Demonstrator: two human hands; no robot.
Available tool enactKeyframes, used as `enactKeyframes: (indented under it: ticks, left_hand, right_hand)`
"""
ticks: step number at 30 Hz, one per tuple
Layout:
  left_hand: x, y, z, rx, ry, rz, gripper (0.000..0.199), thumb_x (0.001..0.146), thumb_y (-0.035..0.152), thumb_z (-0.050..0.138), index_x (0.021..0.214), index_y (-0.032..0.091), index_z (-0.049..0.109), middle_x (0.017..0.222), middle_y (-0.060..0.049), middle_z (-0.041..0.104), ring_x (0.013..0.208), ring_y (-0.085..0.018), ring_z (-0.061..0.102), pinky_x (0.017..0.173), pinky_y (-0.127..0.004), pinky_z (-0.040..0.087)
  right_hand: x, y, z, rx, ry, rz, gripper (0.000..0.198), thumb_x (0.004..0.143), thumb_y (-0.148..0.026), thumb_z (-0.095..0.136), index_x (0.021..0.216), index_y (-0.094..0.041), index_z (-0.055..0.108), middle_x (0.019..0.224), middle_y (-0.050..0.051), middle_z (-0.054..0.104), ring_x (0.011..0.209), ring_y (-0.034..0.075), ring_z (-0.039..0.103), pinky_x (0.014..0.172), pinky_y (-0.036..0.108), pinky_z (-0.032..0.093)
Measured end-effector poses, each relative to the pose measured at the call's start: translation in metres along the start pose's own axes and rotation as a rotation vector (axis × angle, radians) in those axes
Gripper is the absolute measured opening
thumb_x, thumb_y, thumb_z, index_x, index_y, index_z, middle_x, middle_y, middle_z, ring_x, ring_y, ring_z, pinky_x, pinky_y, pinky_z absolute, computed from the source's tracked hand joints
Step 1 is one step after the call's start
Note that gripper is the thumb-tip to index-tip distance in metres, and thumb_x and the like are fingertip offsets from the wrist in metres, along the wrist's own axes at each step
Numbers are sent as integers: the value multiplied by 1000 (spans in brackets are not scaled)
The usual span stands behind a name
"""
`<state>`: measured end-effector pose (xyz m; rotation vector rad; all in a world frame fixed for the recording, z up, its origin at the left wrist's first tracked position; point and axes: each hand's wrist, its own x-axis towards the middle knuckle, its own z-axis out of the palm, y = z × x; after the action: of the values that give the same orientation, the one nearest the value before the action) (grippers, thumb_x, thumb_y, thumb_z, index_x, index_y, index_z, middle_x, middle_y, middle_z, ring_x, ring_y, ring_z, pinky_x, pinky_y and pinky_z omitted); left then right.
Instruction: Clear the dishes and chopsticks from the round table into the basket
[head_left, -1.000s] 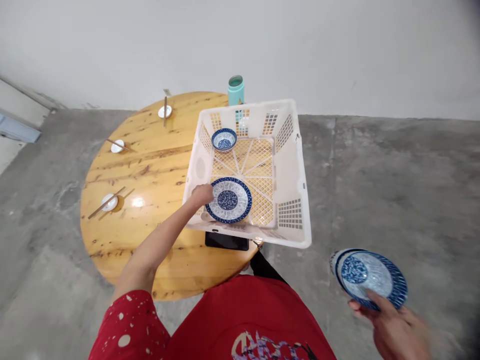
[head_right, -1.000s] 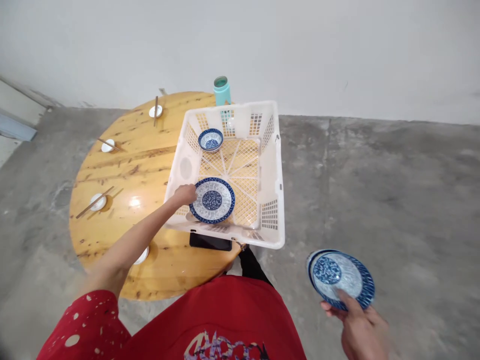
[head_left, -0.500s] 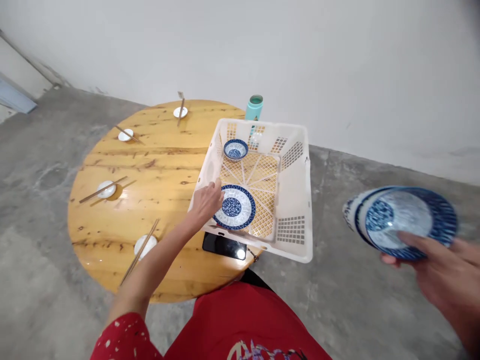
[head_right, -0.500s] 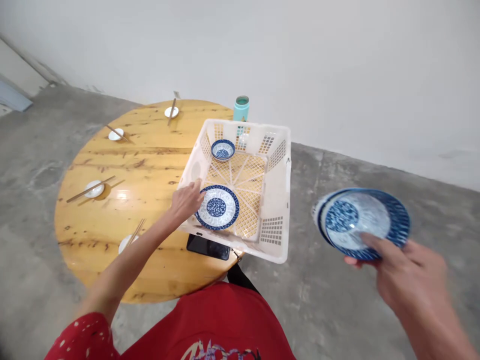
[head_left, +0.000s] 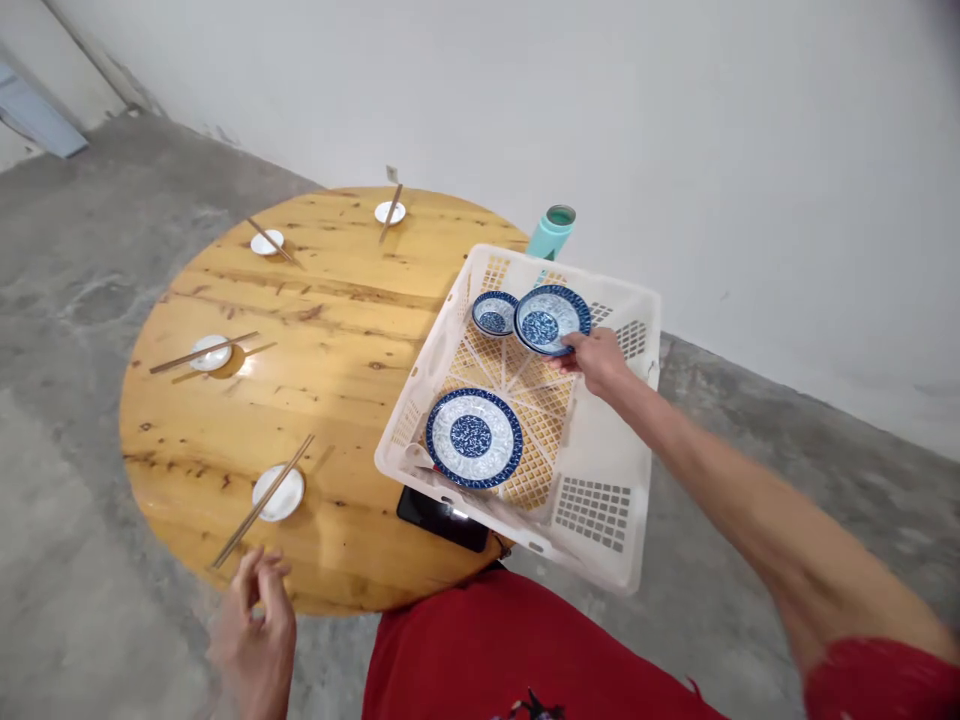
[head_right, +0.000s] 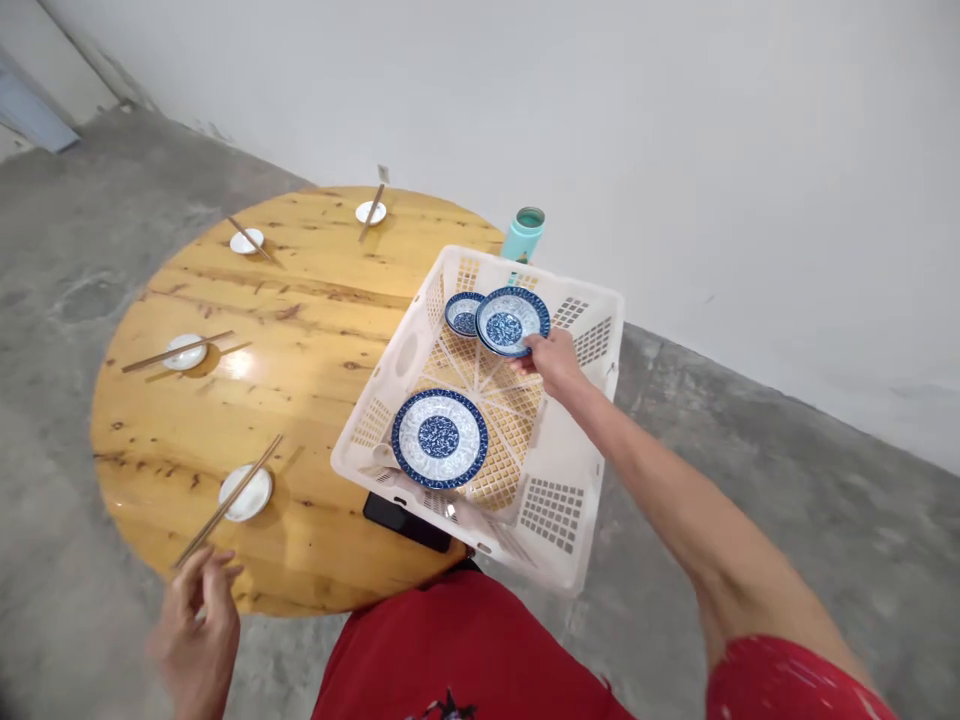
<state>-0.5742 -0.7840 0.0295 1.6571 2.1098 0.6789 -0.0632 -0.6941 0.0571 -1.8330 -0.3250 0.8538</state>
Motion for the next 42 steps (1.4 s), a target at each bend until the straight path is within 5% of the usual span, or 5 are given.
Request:
enactKeyframes:
  ticks: [3,8,16,36,42]
  left_hand:
    - [-37,-14,4,-64,81,-205,30,91,45,51,116,31,58,100,-2,74,90,-26,76,79,-37,62]
    - [-64,-16,25,-153,22,-361,28,87,49,52,105,28,58,97,-2,73,79,-23,75,76,-35,62]
    - [-62,-18,48,-228,92,-403,44,80,58,53,99,21,64,88,-4,75,71,-18,72,69,-30,61]
    - [-53,-32,46,-275,82,-488,39,82,51,55,100,19,67,90,-5,75,74,-19,74,70,-32,63]
    - [-52,-33,46,-284,96,-433,36,86,48,54,102,19,67,89,-6,76,71,-18,74,69,-31,62]
  right_hand:
    - [36,5,25,-37,3,-11,22,90,-2,47,72,-8,59,50,2,59,42,10,55,43,16,43]
    - [72,9,50,-96,10,15,20,91,-3,45,78,-8,60,52,4,61,45,12,58,41,17,43]
    - [95,12,63,-213,-22,31,17,88,-3,48,81,-14,60,50,6,62,43,16,59,36,20,42]
    - [112,6,60,-529,-77,28,25,92,-4,59,67,-10,56,46,6,58,34,9,47,34,17,32]
    - [96,6,58,-707,-64,-23,43,97,-22,54,60,0,53,70,24,67,61,11,68,54,21,39]
